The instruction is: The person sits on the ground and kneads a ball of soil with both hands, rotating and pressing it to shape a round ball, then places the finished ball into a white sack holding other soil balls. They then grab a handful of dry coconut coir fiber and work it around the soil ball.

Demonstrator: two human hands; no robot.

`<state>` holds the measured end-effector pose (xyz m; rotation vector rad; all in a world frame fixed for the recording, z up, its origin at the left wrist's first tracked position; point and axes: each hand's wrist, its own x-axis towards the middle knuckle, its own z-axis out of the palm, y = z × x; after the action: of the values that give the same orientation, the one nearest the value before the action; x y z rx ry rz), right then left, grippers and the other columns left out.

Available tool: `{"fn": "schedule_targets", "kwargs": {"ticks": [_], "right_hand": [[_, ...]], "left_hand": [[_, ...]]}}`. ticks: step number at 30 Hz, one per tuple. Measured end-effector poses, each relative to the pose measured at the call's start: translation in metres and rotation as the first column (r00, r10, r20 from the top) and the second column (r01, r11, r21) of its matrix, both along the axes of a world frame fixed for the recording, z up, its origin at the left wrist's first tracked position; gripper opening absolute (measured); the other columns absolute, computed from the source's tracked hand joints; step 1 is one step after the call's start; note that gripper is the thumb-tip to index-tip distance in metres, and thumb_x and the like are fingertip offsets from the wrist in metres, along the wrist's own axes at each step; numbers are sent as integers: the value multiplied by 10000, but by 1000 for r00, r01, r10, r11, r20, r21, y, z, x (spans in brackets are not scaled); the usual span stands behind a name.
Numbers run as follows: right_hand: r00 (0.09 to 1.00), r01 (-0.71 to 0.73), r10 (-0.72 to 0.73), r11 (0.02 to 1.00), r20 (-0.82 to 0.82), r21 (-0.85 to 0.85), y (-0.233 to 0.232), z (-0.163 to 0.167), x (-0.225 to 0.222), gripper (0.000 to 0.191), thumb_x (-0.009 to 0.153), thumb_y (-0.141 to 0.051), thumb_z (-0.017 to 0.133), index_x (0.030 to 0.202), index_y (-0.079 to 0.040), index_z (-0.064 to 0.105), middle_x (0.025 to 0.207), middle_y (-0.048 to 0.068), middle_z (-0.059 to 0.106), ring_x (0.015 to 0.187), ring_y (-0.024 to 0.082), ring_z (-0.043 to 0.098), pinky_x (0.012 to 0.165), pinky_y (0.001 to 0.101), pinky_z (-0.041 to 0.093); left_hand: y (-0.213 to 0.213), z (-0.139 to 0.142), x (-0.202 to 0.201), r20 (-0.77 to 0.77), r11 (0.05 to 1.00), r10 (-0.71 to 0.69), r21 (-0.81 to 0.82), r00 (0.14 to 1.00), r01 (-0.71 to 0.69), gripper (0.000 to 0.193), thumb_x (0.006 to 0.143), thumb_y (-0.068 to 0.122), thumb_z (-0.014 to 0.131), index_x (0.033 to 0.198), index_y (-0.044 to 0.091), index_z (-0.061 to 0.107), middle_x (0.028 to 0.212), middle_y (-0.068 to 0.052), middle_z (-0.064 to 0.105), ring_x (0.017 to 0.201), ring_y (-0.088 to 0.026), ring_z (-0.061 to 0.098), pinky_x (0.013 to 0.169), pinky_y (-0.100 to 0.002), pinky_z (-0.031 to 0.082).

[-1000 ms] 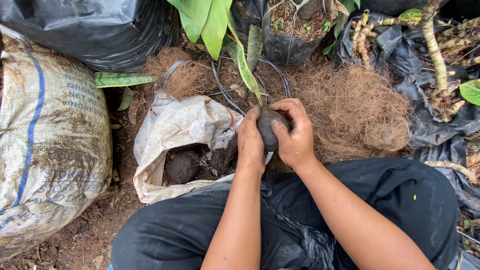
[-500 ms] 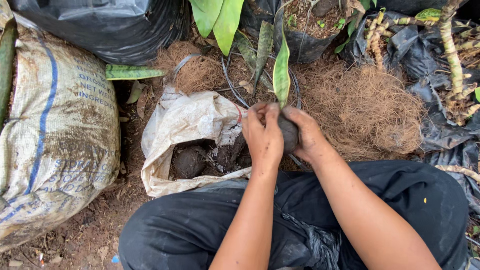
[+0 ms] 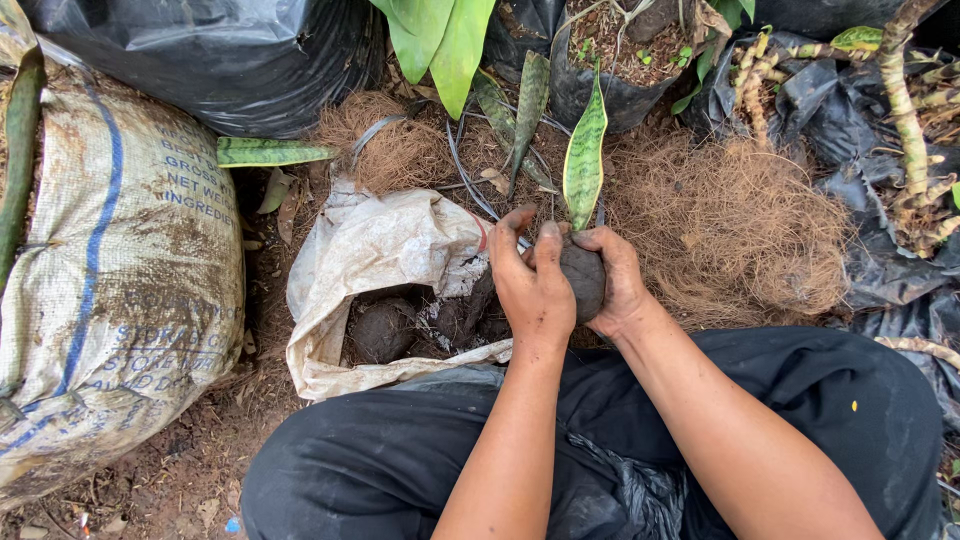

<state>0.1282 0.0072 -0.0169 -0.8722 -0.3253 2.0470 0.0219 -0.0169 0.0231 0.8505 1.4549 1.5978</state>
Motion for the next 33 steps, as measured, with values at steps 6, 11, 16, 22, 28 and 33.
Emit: {"fn": "schedule_targets", "kwargs": {"ticks": [6,11,16,22,28,33], "right_hand": [[985,6,11,995,-171,104,3,12,-4,345,871,-301,570,1072,-25,626,987,180,696,932,308,726,914,424,594],[994,96,-103,977,28,191,6,16,-2,351,929,-296,551,1154,-37,624,1065,149,698,972,244,696,923,383,558],[844,16,-275,871,461,491,7,16,-4,315,1004,-229,531,1106,29,679,1000,116,706,919,175,660,865,307,537],[390,-161,-497,792,775,589,7,15,-7,180,998,-105,578,1033,19,704,889,42,689,839,92,607,779,254,506],[713,-31,-296,892,636,451,9,4,-9,178,1048,-136,577,1035,10,678,911,30,649,816,92,579,740,274,503],[888,157,-235,963,396,221,5,-10,-17,195,1006,-163,583,1144,-36,635,920,35,660,764,125,617,664,286,514]], "left_hand": [[17,-16,-18,576,991,85,-134,813,-8,487,1031,409,406,1258,3,553,1161,-141,590,1110,-178,595,904,-375,533],[17,-26,-15,484,963,-52,-208,873,173,549,1044,442,439,1279,-25,608,1154,-149,659,1090,-200,603,994,-336,462],[16,-29,-15,495,951,-92,-214,864,224,485,1010,384,506,1244,-18,644,1155,-131,700,1093,-202,630,987,-337,470],[21,-33,-21,277,956,18,-287,961,64,407,982,316,562,1169,-19,697,1089,-90,726,1018,-161,640,931,-295,473],[18,-34,-14,147,966,66,-259,987,-26,296,982,227,595,1055,-44,689,978,-101,706,922,-175,641,873,-330,505],[12,-29,-8,-20,978,69,-194,997,-72,240,976,192,595,1040,-28,668,958,-105,712,916,-175,657,886,-311,504]]}}
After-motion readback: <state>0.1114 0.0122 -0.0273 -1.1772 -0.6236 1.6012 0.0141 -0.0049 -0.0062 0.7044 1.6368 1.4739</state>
